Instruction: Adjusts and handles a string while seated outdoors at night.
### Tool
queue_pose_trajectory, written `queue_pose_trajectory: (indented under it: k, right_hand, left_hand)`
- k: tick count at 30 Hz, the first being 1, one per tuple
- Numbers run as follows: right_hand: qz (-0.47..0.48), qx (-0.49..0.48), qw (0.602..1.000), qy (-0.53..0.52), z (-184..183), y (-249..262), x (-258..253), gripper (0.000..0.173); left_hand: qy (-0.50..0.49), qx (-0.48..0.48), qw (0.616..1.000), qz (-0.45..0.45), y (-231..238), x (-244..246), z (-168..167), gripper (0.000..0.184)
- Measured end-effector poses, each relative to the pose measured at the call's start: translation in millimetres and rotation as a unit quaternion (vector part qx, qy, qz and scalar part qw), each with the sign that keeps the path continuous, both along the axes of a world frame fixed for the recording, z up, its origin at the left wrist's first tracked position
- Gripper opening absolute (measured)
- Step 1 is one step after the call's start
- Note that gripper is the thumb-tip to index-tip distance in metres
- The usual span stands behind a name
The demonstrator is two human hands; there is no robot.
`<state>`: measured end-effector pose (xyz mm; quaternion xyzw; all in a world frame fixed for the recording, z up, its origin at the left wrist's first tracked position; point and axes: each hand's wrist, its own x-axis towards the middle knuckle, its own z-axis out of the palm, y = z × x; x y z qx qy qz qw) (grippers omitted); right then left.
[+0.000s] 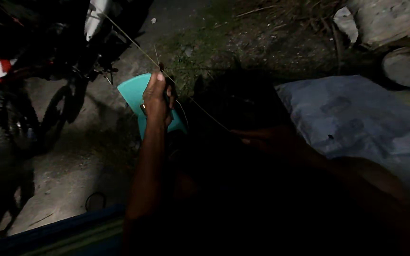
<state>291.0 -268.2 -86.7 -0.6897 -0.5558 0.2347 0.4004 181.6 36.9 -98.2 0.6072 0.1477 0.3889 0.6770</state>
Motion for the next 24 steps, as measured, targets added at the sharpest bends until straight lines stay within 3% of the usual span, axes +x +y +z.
queue_pose_trajectory:
  k: [13,20,24]
  right_hand:
    - [0.019,-0.007,0.999,-0.048,16.9,-73.9,-63.7,0.035]
    - [-0.008,-0.004,0.994,-0.105,22.9,-101.9,-64.6,0.034]
    - [-0.012,-0.054,0.994,-0.097,50.0,-113.7,-70.3,0.029]
  left_hand:
    - [-0.03,-0.054,0.996,0.063,-11.2,-85.1,36.4,0.033]
    - [-0.046,-0.045,0.995,0.077,-10.9,-97.8,53.2,0.032]
    - [-0.032,-0.037,0.995,0.083,-2.2,-96.0,48.8,0.031]
